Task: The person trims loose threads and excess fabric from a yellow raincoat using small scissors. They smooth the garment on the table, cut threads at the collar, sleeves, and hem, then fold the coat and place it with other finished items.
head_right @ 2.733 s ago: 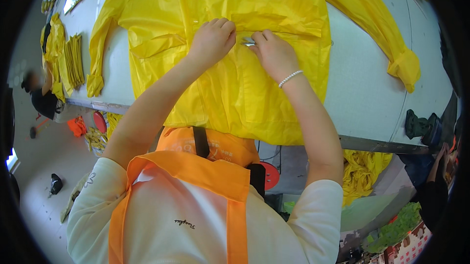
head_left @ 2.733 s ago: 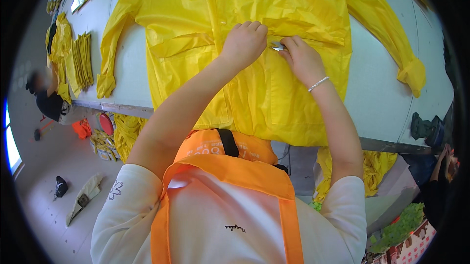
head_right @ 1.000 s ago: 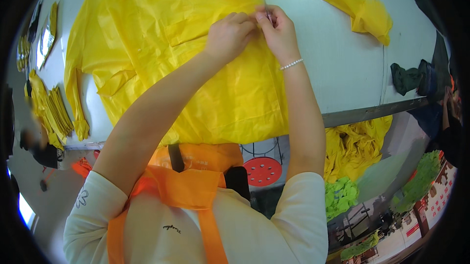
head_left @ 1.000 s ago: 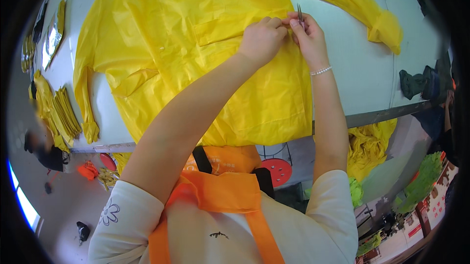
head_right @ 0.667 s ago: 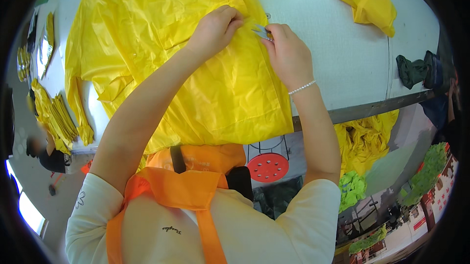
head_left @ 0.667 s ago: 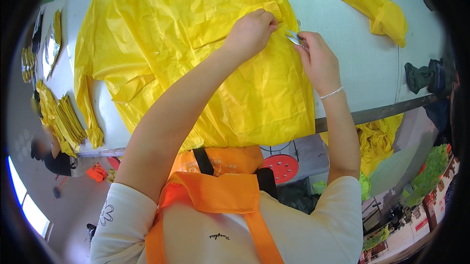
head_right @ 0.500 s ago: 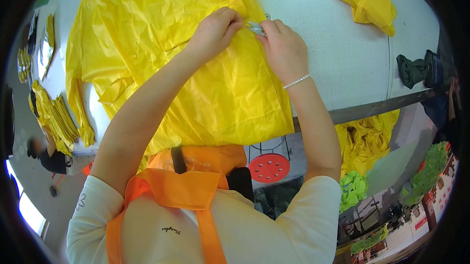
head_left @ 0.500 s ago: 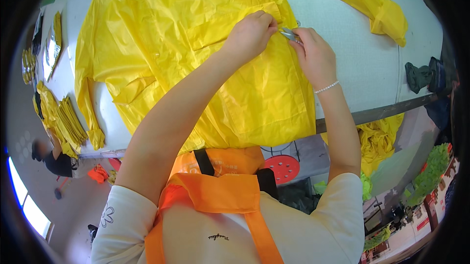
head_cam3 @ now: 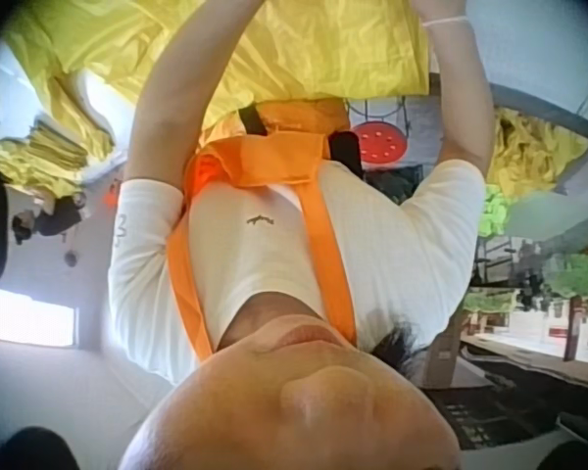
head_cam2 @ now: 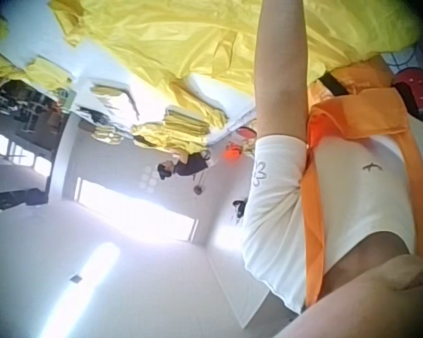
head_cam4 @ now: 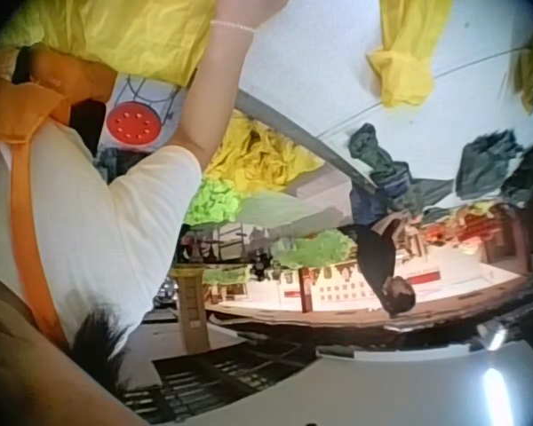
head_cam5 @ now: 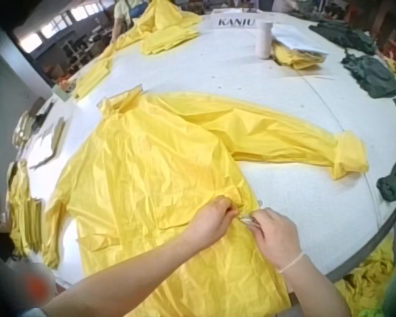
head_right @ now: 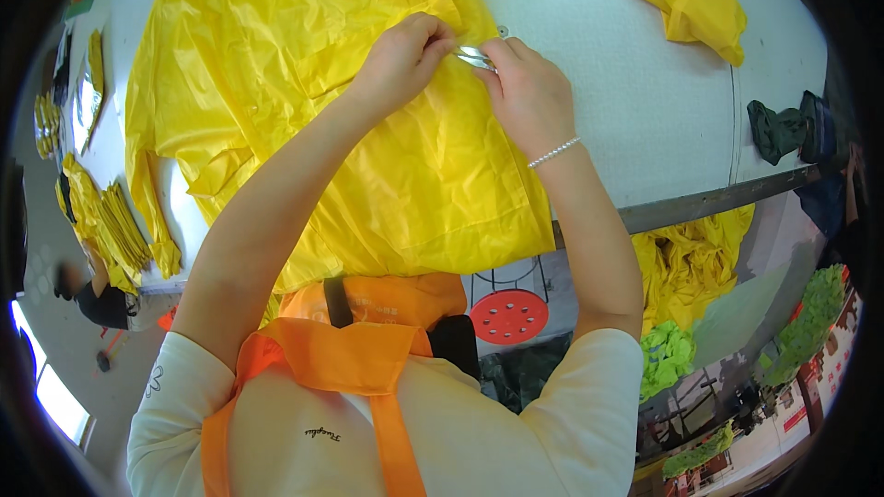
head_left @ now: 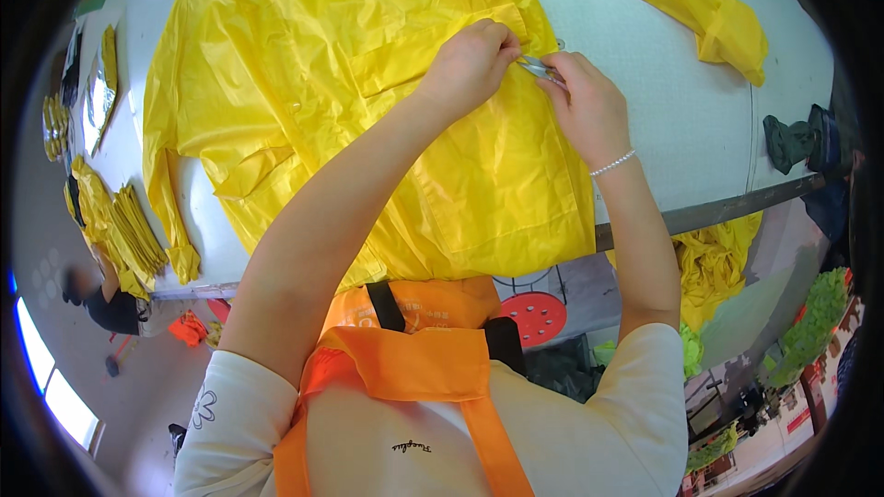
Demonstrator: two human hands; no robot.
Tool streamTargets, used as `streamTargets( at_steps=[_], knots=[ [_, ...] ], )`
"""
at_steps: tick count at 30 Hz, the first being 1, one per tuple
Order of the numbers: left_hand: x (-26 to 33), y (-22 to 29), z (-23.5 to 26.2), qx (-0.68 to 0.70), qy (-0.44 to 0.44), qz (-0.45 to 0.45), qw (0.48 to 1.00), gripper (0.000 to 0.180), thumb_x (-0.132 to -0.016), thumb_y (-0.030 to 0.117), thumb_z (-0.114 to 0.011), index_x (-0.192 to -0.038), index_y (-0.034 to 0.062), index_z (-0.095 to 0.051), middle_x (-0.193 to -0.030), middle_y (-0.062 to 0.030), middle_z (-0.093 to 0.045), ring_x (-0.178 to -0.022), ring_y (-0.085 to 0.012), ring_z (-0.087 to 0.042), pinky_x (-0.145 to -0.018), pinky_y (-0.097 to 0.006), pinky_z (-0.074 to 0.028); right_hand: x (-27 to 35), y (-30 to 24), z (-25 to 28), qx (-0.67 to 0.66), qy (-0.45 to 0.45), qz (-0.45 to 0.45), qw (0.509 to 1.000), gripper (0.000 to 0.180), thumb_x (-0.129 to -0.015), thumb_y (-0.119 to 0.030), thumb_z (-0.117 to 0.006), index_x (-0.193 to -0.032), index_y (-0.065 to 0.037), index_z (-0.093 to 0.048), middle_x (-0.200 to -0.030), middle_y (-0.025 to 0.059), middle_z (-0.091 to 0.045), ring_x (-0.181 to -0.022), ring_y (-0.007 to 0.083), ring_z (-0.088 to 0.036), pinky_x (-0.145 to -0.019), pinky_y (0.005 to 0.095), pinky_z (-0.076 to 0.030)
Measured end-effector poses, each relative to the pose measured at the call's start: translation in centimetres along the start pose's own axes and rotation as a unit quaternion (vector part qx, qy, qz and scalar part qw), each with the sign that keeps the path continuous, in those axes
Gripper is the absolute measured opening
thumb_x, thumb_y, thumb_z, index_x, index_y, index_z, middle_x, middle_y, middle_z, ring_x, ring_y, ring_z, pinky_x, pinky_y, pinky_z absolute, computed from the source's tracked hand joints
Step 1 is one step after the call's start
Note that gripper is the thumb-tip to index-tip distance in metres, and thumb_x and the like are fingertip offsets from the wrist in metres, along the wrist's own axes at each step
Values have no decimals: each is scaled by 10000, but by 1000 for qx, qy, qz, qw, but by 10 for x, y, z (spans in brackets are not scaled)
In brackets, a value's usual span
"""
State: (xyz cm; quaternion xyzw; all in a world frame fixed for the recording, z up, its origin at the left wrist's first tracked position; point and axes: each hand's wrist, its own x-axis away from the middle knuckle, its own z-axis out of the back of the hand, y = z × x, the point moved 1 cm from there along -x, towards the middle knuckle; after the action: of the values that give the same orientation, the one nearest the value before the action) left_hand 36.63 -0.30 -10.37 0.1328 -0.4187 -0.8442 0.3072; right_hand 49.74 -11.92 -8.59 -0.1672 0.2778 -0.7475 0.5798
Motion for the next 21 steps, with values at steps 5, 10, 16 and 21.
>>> streamTargets(
  at_steps=[5, 10, 16, 21],
  knots=[
    [-1, -1, -1, 15, 5, -3, 1000, 131, -849, 119, -562, -879, -8, -564, -856, -144, -589, -787, -302, -575, -699, -350, -462, 1, 3, -5, -73, -12, -50, 996, 152, -805, -144, -626, -925, -74, -564, -834, 69, -608, -722, 265, -597, -614, 352, -472],
    [0, -3, -1, 8, 7, -8, 1000, 127, -846, 116, -561, -880, -7, -566, -854, -150, -589, -795, -308, -576, -703, -353, -463, -2, 3, -4, -80, -33, -67, 994, 142, -813, -135, -623, -921, -61, -568, -830, 75, -618, -739, 252, -610, -634, 335, -480],
    [-1, -3, 1, 19, 1, 7, 1000, 131, -851, 123, -553, -883, -3, -577, -863, -155, -594, -804, -310, -579, -709, -355, -464, -5, 5, 0, -164, -56, -119, 978, 166, -812, -125, -635, -947, -44, -583, -865, 102, -645, -789, 241, -635, -690, 312, -497],
    [-3, -4, 0, 13, -3, 10, 1000, 140, -850, 132, -556, -889, 0, -582, -864, -154, -601, -805, -306, -584, -710, -354, -466, -8, 8, 2, -155, -73, -122, 978, 167, -813, -133, -634, -944, -41, -589, -862, 112, -652, -790, 244, -639, -691, 314, -498]
  ],
)
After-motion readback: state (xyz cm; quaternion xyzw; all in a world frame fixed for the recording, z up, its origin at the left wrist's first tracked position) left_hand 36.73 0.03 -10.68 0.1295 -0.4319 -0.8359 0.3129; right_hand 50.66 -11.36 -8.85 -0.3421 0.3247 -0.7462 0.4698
